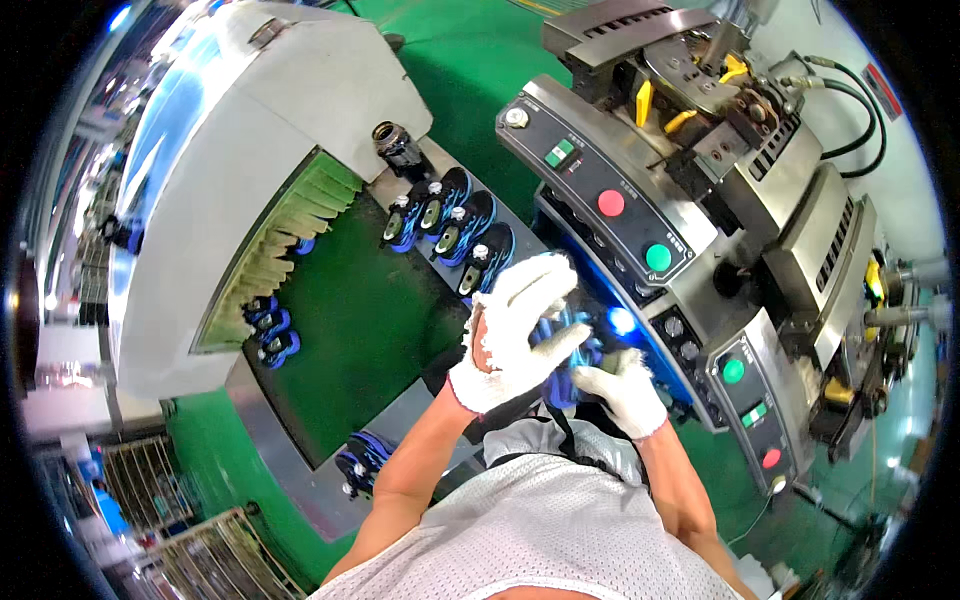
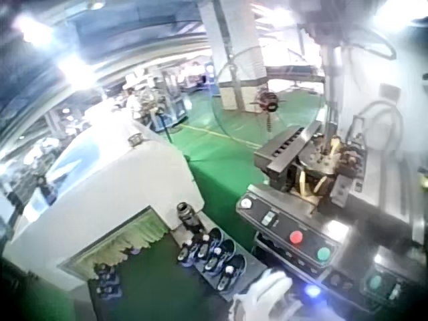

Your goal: The person picks up shoe uppers with attached soles from a conveyor belt, positions them individually into the molds of a pressing machine, and returns them to the belt after the bonding cycle.

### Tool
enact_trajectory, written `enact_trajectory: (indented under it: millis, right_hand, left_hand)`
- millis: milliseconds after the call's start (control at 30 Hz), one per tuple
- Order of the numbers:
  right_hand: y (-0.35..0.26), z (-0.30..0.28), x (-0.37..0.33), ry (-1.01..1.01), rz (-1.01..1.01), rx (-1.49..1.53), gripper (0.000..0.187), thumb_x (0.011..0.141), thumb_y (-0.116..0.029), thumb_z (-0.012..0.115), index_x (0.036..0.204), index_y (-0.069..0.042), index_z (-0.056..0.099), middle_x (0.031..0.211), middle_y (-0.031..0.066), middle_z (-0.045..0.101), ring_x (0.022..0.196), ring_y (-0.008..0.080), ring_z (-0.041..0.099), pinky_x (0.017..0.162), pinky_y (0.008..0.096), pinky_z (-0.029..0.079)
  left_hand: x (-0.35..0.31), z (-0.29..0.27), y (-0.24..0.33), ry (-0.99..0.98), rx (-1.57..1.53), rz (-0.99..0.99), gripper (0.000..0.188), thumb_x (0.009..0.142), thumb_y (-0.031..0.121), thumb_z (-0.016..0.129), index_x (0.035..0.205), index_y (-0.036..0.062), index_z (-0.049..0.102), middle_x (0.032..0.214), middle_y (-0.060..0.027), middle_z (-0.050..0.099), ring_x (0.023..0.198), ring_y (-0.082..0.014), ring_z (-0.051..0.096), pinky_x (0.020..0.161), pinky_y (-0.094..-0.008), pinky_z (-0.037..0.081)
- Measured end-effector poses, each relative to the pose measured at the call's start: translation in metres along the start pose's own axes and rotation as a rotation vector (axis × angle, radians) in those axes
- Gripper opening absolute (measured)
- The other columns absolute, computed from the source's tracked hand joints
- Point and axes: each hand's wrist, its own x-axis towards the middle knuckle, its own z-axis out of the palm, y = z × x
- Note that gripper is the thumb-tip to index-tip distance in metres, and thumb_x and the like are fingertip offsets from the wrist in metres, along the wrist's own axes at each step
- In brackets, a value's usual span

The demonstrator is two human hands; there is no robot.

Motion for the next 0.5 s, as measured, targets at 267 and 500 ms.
enact_trajectory:
  millis: [267,500]
  right_hand:
    - [0.043,-0.153,-0.075,0.536,-0.338,-0.013,0.039,0.080,-0.013,0.074,0.112,-0.009,0.051,0.098,0.0013,0.055,0.089,0.0174,0.055,0.082,0.0407,0.051]
    - [-0.049,-0.146,-0.064,0.065,-0.373,0.605,0.077,0.096,-0.044,0.062,0.155,0.000,0.040,0.149,0.0200,0.055,0.135,0.0397,0.054,0.119,0.0547,0.039]
  left_hand:
    - [-0.020,0.104,0.031,0.170,-0.095,-0.402,0.042,0.087,-0.001,0.076,0.127,0.0048,0.063,0.124,-0.0125,0.058,0.084,-0.0182,0.070,0.074,-0.0315,0.058]
    - [-0.047,0.190,0.058,-0.151,-0.255,-0.427,0.039,0.090,0.010,0.074,0.126,0.0042,0.062,0.116,-0.0154,0.060,0.100,-0.0283,0.068,0.085,-0.0386,0.057]
